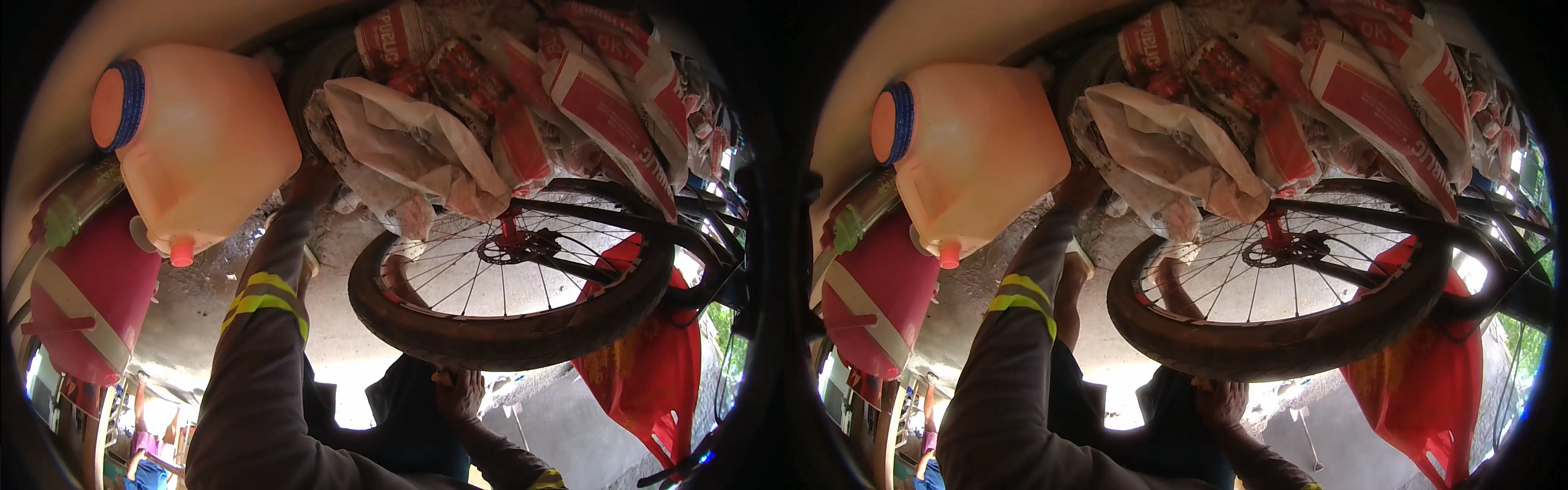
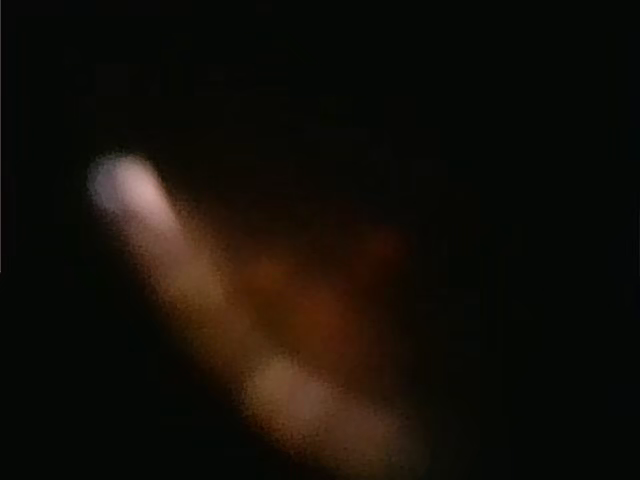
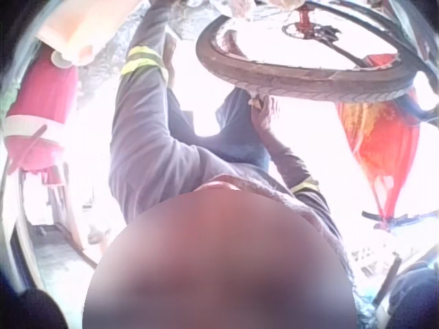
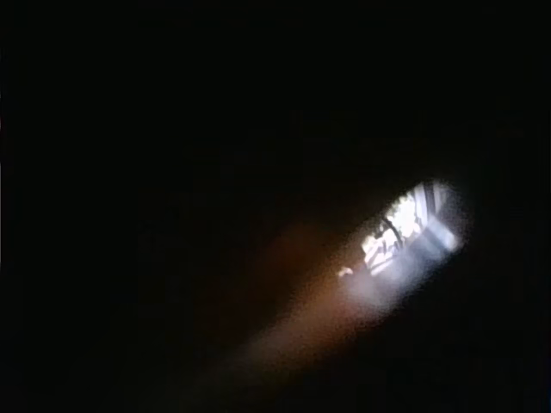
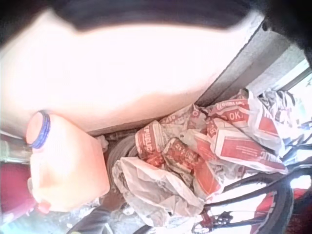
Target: The person assembles a metal scaffolding pole by attaching metal clamps and tightening them with a wrench. They then walk to a storage area and pick up a coil of wire.
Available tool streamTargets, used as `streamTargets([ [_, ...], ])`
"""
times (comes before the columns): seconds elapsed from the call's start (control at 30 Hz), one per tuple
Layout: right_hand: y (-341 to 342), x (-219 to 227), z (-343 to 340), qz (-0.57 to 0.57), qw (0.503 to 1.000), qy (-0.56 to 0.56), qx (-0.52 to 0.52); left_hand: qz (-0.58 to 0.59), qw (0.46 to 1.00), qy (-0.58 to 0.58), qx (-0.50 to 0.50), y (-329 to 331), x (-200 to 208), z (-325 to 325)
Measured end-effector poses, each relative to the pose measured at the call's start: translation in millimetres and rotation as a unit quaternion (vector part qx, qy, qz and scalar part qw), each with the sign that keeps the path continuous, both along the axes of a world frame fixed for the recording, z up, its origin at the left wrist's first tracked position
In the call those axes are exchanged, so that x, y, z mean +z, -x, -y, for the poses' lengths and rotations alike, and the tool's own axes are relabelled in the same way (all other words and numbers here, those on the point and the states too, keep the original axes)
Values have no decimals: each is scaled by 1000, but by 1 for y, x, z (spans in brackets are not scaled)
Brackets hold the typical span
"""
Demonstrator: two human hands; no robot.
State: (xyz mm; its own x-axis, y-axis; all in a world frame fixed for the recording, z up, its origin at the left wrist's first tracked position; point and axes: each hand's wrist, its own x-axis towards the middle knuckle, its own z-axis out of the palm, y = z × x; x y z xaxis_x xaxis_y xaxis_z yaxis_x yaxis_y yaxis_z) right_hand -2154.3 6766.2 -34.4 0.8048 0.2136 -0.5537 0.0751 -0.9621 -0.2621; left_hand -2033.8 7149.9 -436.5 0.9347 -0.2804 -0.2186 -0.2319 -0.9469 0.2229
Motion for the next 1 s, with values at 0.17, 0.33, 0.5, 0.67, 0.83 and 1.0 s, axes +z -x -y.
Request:
streamTargets([
  [0.17,3,1,-1,-16,1000,2,-13,-8,998,55,38,11,6,1],
  [0.33,6,2,-2,-25,999,28,-13,-33,999,39,-10,3,10,1],
  [0.5,4,1,-1,-6,1000,-1,1,-42,993,105,-23,9,15,4],
  [0.67,2,2,-1,-20,1000,-3,4,47,997,53,-22,12,1,12],
  [0.83,5,3,4,-30,999,2,19,-40,997,-39,49,14,-12,19],
  [1.0,6,0,8,36,996,-30,77,-61,996,-59,40,3,-16,14],
])
